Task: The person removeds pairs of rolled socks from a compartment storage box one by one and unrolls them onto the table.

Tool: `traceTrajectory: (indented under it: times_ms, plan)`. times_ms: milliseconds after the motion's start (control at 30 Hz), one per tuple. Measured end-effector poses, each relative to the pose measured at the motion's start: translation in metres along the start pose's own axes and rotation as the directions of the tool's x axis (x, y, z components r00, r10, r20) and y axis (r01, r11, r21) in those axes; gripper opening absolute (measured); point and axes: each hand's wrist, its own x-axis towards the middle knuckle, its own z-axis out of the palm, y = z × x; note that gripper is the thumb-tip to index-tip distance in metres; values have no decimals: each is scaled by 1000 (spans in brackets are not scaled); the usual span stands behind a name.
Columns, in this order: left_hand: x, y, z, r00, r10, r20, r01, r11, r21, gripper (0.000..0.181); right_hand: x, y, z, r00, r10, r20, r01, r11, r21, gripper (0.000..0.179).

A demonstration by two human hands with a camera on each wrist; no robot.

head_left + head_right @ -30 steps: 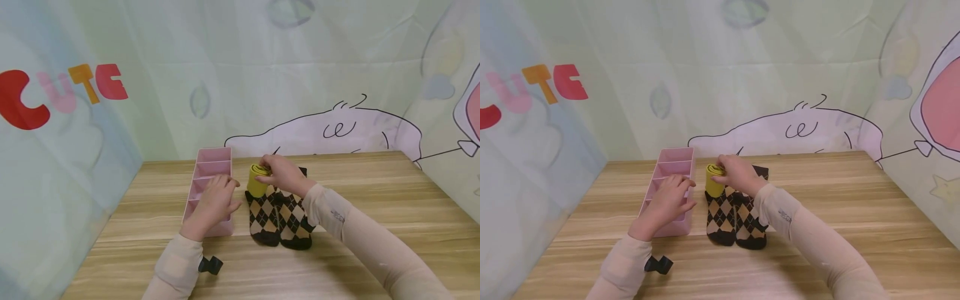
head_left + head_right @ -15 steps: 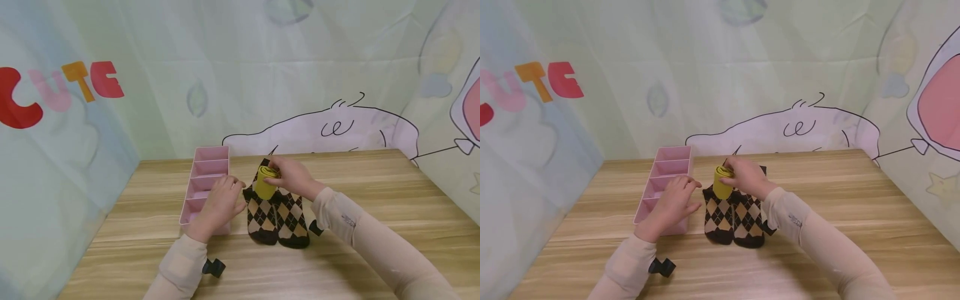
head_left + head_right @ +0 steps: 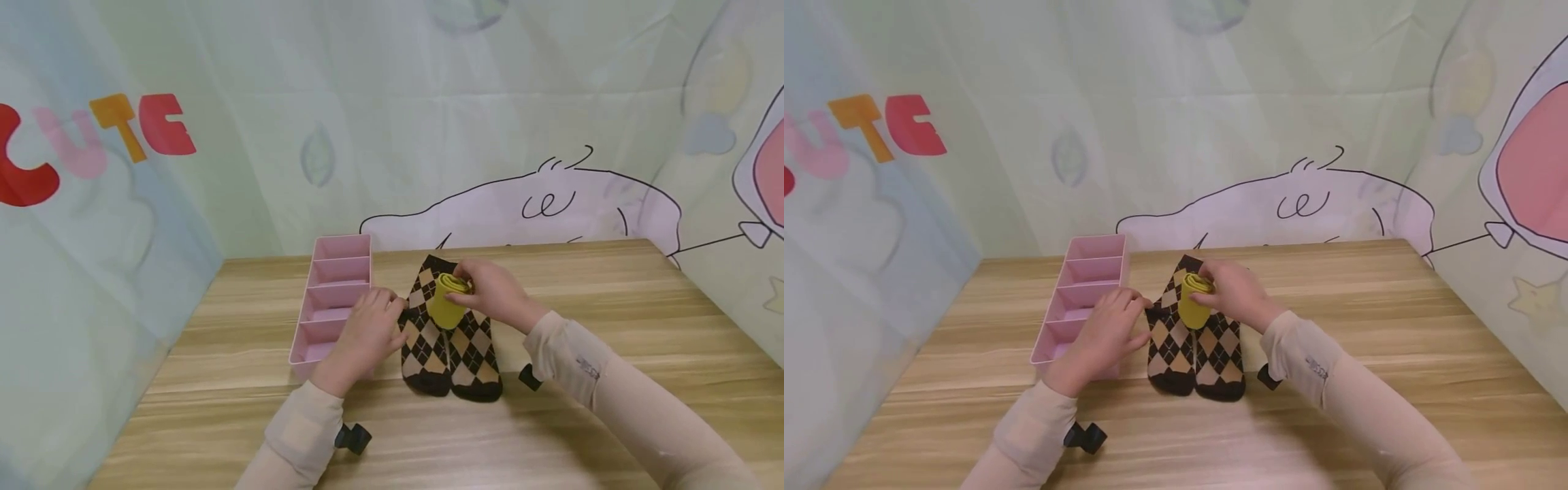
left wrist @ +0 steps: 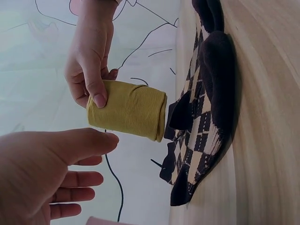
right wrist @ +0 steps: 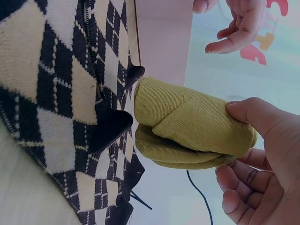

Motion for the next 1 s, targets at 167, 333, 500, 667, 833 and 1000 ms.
traceTrajectory:
  times_ms: [167,333,500,667,833,1000]
  plan:
    - [1,2,3,1000,18,-3,-18,1000,6,42,-5,5,-2,1000,14,-5,-14,1000,12,28]
    - [3,6,6,999,38,-14,-38,999,15,43,-12,11,-3,999,41,-10,-41,999,13,30]
    - [5,10,9,998,67,-16,-66,997,51,41,-18,17,-5,999,37,-24,-37,999,12,31]
    - [8,14,14,994,101,-30,-99,994,40,42,-25,22,-7,999,37,-34,-37,999,9,30]
    - [10,18,18,993,115,-30,-114,993,43,43,-33,27,-8,997,49,-51,-49,999,13,28]
    - [12,23,20,992,124,-17,-123,991,58,43,-40,32,-8,996,54,-71,-53,999,9,25]
